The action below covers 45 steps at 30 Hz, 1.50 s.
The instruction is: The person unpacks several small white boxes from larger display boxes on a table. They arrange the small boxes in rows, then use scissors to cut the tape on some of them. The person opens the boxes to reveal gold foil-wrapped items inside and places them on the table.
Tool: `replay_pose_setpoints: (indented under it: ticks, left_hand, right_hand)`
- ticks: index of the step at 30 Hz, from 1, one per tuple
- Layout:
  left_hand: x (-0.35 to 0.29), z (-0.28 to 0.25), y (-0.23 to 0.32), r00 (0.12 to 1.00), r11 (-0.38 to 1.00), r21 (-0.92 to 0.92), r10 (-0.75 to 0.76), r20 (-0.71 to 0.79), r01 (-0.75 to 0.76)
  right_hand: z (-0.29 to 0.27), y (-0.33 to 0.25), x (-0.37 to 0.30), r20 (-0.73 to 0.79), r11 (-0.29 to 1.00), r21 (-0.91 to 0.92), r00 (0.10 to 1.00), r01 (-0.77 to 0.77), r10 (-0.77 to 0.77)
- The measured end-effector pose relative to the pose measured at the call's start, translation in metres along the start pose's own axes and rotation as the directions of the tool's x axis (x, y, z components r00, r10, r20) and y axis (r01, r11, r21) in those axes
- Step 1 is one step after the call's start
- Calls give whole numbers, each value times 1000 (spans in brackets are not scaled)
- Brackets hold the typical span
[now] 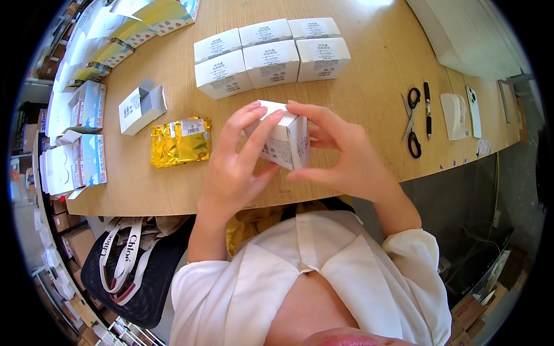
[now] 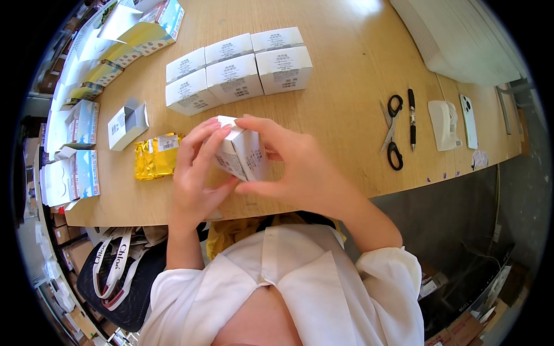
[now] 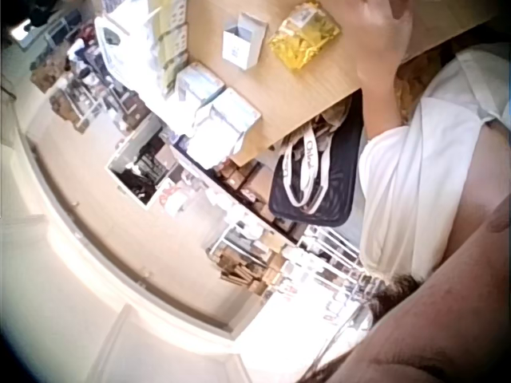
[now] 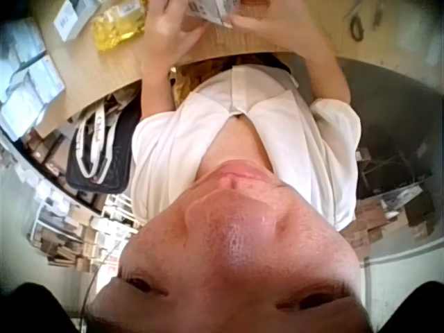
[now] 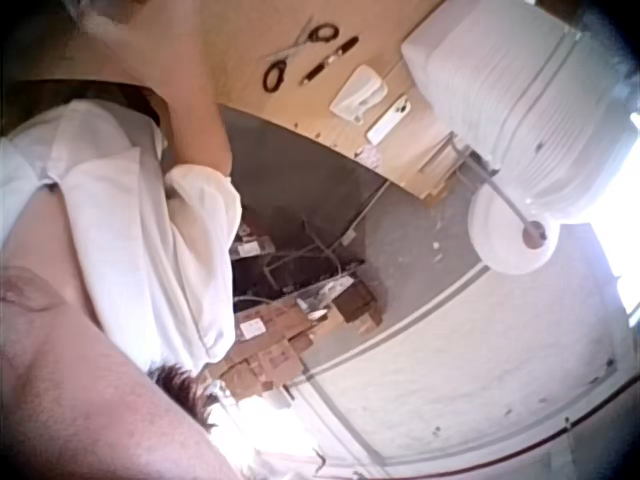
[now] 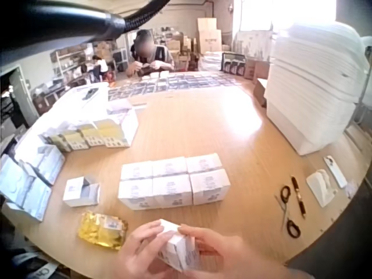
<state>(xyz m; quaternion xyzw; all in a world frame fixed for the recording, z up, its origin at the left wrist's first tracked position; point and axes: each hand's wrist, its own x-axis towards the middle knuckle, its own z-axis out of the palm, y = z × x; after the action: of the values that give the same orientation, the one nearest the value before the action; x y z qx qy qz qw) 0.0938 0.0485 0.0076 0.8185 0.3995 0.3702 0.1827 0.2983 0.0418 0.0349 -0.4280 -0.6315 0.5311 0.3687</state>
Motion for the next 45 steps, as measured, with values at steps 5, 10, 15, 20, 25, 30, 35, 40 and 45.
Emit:
replay_pose_setpoints:
  ticks: [5,10,15,20,25,30,35,40,45]
  left_hand:
    - [1,-7,1,1000,1000,-15,-2,28,3]
    - [-9,-3,0,995,977,-193,-88,45,95]
    - [-18,4,-4,976,922,-322,-213,37,213]
    - [-37,27,-6,904,775,-489,-422,68,399]
    - [-40,34,3,885,779,-457,-464,40,430]
    - [-30,17,2,900,876,-430,-350,-260,217]
    - [-5,-1,18,940,963,-89,-267,-212,254]
    - [1,-10,13,955,962,-89,-269,-126,259]
    - [-5,-7,4,967,983,3,-179,-180,182]
  right_hand:
    - [4,2,1,3,999,48,1000,-14,14]
    - [-19,-2,-1,160,976,171,981,-134,106]
    - [-32,8,6,192,931,334,978,-148,86]
    - [-25,32,12,89,776,560,952,-291,293]
    - [0,52,9,-232,974,215,964,-77,128]
    - [-7,34,3,-141,516,-793,726,323,-673]
    - [5,9,-10,211,316,-818,762,481,-612]
    - [13,-7,-17,170,425,-811,858,401,-484]
    - [10,-1,-18,151,446,-778,821,442,-550]
